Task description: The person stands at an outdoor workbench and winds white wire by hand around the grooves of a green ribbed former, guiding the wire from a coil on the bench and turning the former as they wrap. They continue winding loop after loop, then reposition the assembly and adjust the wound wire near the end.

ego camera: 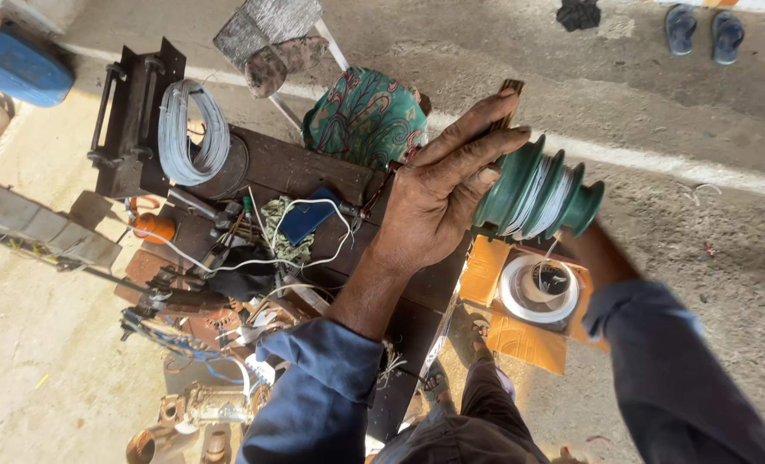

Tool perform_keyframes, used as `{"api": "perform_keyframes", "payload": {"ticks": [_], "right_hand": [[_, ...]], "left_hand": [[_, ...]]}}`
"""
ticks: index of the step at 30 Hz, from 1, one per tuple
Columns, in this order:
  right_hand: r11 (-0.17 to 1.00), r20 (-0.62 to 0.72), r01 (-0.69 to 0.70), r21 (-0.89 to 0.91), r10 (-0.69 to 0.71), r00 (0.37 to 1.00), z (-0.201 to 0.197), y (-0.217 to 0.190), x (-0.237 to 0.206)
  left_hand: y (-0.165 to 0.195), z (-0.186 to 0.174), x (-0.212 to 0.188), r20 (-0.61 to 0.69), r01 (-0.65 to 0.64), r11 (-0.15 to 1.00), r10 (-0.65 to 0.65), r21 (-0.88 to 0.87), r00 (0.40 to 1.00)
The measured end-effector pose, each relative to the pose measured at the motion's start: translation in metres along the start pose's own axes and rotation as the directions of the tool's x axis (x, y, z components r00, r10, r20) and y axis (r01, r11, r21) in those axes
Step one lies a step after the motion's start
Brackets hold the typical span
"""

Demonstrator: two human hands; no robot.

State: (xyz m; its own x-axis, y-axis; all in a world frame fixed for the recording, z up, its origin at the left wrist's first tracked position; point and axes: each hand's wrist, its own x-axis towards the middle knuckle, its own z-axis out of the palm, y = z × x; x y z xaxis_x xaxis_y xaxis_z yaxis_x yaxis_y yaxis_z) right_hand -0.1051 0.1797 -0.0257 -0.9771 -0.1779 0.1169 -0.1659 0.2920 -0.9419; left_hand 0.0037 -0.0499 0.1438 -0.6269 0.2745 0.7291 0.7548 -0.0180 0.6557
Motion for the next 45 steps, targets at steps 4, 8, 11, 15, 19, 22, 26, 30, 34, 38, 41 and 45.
{"api": "perform_keyframes", "payload": {"ticks": [4,8,11,15,19,22,26,30,34,38,41,45], "right_hand": [[0.952,0.034,-0.130,-0.278,0.145,0.989,0.052,0.013,-0.095],[0.938,0.136,0.164,-0.304,-0.128,0.982,0.032,-0.064,-0.158],[0.344,0.394,0.667,-0.662,-0.597,0.699,-0.012,-0.131,-0.129],[0.524,0.186,0.541,-0.658,-0.583,0.791,-0.104,-0.170,-0.029],[0.950,-0.076,0.097,-0.297,-0.124,0.989,-0.082,-0.093,0.037],[0.982,-0.029,0.015,-0.189,-0.021,0.999,-0.011,-0.013,0.009],[0.874,0.071,0.041,-0.485,-0.008,0.997,0.048,0.020,-0.087],[0.838,0.228,0.366,-0.405,-0.295,0.928,0.029,-0.060,-0.145],[0.013,0.450,0.684,-0.729,-0.745,0.493,-0.053,-0.143,-0.094],[0.635,-0.074,0.411,-0.654,-0.594,0.801,-0.100,-0.124,0.018],[0.963,-0.120,0.161,-0.218,-0.191,0.974,-0.057,-0.051,0.040],[0.946,-0.005,0.062,-0.319,-0.067,0.998,0.028,0.012,-0.033]], "left_hand": [[0.001,-0.001,-0.001,0.006,0.001,1.000,-0.001,0.025,1.000],[0.004,-0.001,0.000,-0.022,0.012,0.996,-0.010,0.085,1.000],[0.005,0.001,0.002,-0.037,0.009,0.997,-0.006,0.071,0.999],[0.008,0.004,0.003,-0.048,0.022,0.998,-0.020,0.051,0.999],[0.010,0.004,0.003,-0.048,0.001,1.000,0.000,0.025,0.999],[0.012,0.002,0.002,-0.041,0.001,0.999,0.000,0.032,0.999],[0.008,0.001,0.003,-0.040,-0.007,0.998,0.009,0.059,0.999],[0.004,0.000,0.002,-0.040,-0.018,0.999,0.020,0.031,0.999],[0.003,0.005,0.002,-0.069,0.006,0.999,-0.002,0.046,0.998],[0.005,0.007,0.004,-0.078,0.017,0.999,-0.013,0.045,0.997],[0.007,0.005,0.004,-0.073,0.004,0.999,0.000,0.052,0.997],[0.006,0.002,0.002,-0.062,0.007,0.997,-0.002,0.071,0.998]]}}
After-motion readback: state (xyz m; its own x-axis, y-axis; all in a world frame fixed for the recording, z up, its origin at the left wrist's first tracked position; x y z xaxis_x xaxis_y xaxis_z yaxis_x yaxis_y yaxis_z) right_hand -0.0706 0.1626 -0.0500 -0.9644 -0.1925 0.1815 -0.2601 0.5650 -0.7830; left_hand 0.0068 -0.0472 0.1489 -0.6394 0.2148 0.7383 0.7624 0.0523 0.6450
